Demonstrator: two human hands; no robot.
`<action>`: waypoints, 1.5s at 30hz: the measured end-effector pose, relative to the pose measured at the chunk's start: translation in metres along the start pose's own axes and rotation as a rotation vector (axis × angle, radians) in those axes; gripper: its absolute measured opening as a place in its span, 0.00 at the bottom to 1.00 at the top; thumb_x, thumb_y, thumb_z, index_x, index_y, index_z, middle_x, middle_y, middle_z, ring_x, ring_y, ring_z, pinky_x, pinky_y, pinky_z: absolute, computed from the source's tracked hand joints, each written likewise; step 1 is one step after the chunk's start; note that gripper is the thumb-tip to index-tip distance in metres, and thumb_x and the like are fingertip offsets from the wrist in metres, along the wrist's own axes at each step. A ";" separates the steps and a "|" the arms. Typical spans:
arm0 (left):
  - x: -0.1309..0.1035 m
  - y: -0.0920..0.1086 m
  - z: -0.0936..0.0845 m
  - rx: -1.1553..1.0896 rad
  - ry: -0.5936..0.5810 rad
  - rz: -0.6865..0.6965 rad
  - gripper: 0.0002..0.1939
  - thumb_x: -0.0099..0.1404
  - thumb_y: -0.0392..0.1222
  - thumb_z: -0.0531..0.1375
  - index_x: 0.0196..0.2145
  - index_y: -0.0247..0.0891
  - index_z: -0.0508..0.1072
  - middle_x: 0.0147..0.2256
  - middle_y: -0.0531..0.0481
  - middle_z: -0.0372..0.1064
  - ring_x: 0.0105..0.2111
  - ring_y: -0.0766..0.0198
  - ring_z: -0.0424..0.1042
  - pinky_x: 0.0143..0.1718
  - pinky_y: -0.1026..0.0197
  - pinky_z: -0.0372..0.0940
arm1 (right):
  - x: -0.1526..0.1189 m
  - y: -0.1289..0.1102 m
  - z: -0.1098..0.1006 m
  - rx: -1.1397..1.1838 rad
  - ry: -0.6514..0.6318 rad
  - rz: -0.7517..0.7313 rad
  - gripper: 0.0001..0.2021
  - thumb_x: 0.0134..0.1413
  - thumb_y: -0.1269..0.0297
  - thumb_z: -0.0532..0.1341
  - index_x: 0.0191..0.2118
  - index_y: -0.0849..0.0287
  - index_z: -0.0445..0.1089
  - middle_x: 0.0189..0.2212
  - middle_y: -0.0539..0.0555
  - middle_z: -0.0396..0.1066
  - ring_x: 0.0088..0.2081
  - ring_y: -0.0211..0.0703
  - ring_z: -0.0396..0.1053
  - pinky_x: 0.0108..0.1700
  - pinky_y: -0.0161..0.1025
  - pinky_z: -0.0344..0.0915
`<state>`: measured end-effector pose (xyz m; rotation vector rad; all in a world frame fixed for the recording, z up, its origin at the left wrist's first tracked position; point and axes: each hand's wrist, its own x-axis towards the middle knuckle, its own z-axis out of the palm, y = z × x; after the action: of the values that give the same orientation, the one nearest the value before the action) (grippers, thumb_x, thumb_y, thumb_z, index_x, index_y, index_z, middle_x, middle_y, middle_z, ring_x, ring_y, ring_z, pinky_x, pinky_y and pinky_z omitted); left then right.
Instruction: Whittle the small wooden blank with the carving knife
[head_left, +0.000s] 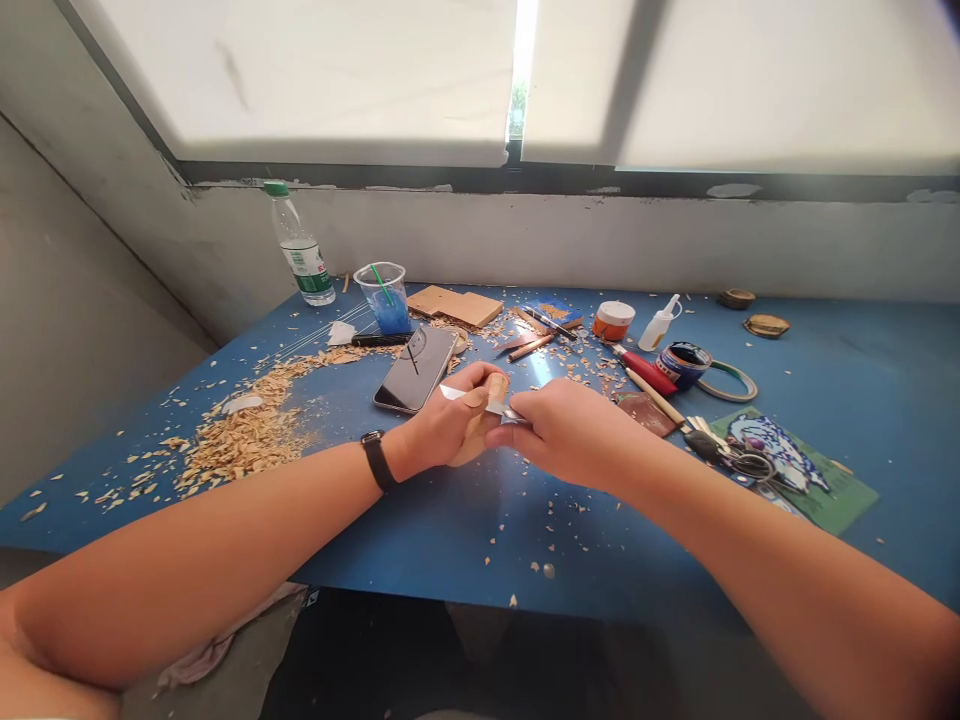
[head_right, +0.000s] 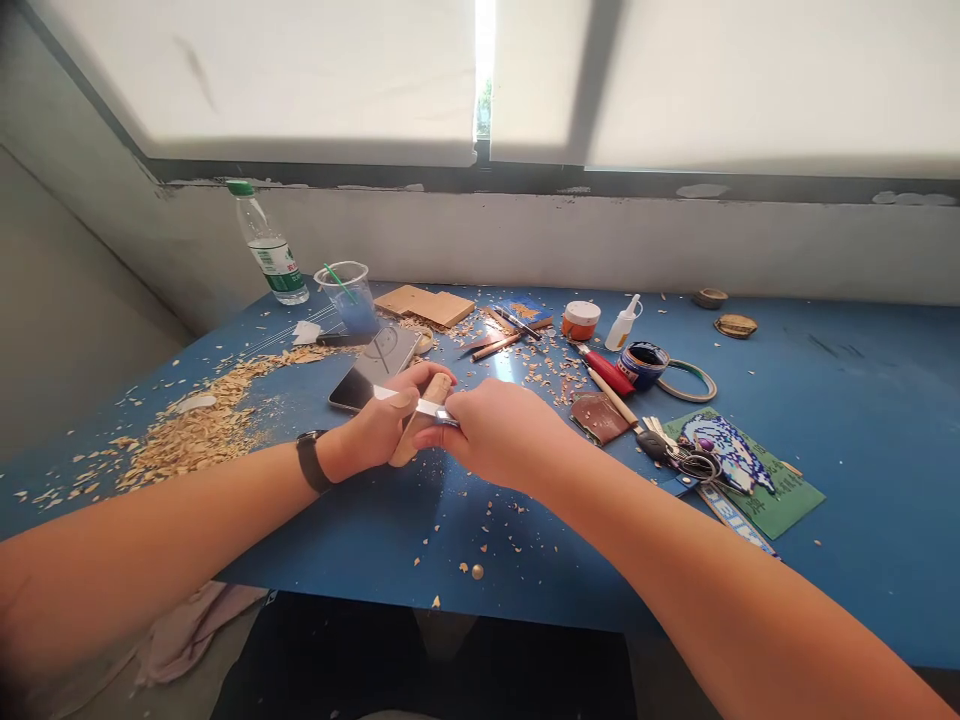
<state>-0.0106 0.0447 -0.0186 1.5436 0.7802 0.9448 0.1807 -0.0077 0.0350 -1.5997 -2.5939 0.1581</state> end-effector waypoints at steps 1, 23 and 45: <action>0.001 -0.001 -0.001 0.004 0.000 -0.001 0.21 0.60 0.57 0.63 0.41 0.38 0.73 0.37 0.49 0.69 0.35 0.59 0.67 0.35 0.58 0.65 | 0.001 0.001 0.001 0.001 0.008 0.004 0.26 0.72 0.40 0.53 0.34 0.55 0.74 0.24 0.50 0.65 0.26 0.41 0.53 0.28 0.41 0.45; 0.000 -0.006 0.002 0.049 0.047 0.068 0.37 0.62 0.79 0.58 0.40 0.38 0.72 0.34 0.49 0.68 0.33 0.60 0.65 0.33 0.58 0.65 | -0.004 -0.004 -0.010 -0.007 -0.023 0.036 0.29 0.71 0.35 0.52 0.36 0.56 0.74 0.24 0.51 0.67 0.25 0.40 0.53 0.28 0.41 0.44; 0.001 0.001 -0.001 0.219 0.087 0.109 0.16 0.69 0.54 0.57 0.37 0.38 0.75 0.35 0.47 0.73 0.37 0.57 0.68 0.40 0.55 0.65 | 0.004 0.003 0.006 -0.047 0.074 0.064 0.30 0.70 0.35 0.51 0.35 0.56 0.76 0.25 0.53 0.67 0.29 0.44 0.61 0.28 0.41 0.46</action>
<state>-0.0109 0.0454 -0.0170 1.7584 0.8920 1.0388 0.1811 -0.0027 0.0290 -1.6723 -2.5105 0.0418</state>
